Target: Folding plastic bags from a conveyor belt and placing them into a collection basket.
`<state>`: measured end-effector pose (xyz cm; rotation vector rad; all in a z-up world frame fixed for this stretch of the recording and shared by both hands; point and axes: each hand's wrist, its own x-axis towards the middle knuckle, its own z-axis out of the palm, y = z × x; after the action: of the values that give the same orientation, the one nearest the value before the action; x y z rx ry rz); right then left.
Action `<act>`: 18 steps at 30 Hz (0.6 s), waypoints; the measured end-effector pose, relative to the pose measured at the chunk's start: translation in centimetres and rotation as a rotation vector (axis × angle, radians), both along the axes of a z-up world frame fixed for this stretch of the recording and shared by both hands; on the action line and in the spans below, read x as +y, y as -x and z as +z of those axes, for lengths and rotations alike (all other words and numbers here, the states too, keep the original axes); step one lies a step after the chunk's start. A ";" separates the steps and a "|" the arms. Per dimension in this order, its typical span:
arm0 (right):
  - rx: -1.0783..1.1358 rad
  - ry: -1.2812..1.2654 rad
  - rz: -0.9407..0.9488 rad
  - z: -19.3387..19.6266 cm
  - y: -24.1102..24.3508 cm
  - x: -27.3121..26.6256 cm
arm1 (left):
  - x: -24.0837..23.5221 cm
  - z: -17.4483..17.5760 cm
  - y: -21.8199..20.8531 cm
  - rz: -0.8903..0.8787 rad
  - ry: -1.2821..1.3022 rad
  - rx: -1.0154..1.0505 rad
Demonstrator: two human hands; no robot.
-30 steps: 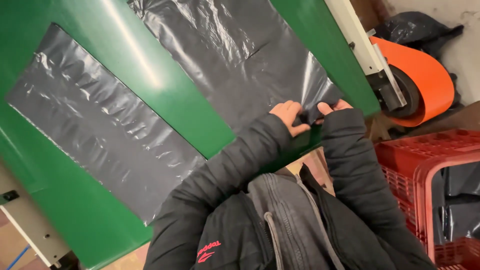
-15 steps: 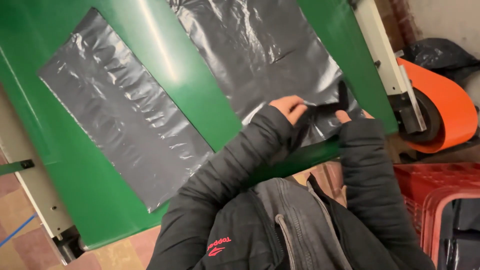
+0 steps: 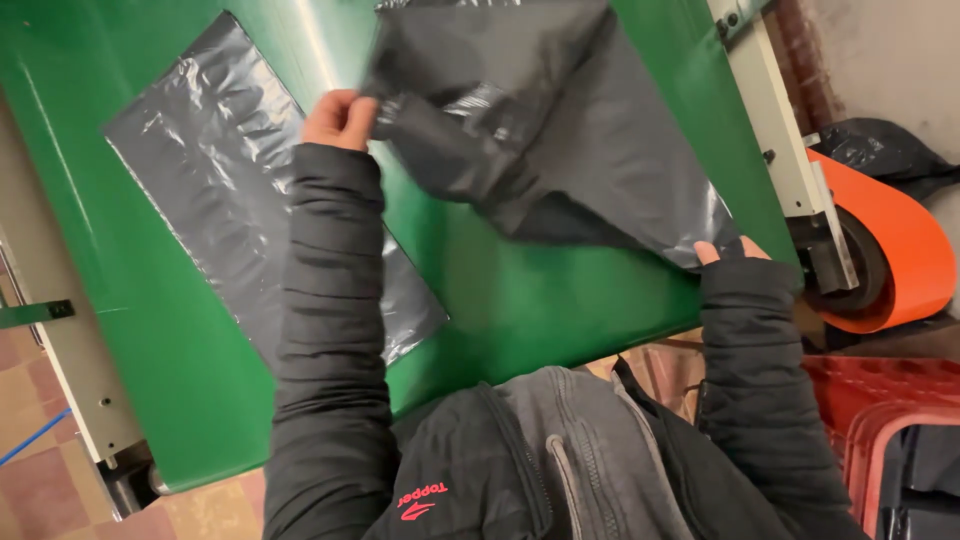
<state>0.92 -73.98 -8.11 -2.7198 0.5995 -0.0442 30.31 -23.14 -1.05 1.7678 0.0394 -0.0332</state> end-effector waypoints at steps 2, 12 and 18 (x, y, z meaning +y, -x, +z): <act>0.032 0.062 -0.006 0.7 0.3 0.5 | 5.6 -4.2 -2.8 0.047 0.025 -0.256; -0.010 -0.071 -0.120 7.4 1.1 1.6 | 23.5 1.0 -7.4 0.249 -0.138 -0.532; 0.048 -0.088 -0.161 10.3 -2.6 4.8 | 33.8 7.6 -3.6 0.364 -0.145 -0.594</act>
<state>3.50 -69.14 2.20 -2.5885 0.8142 0.0070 33.94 10.65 6.58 1.8266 -0.0702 0.7709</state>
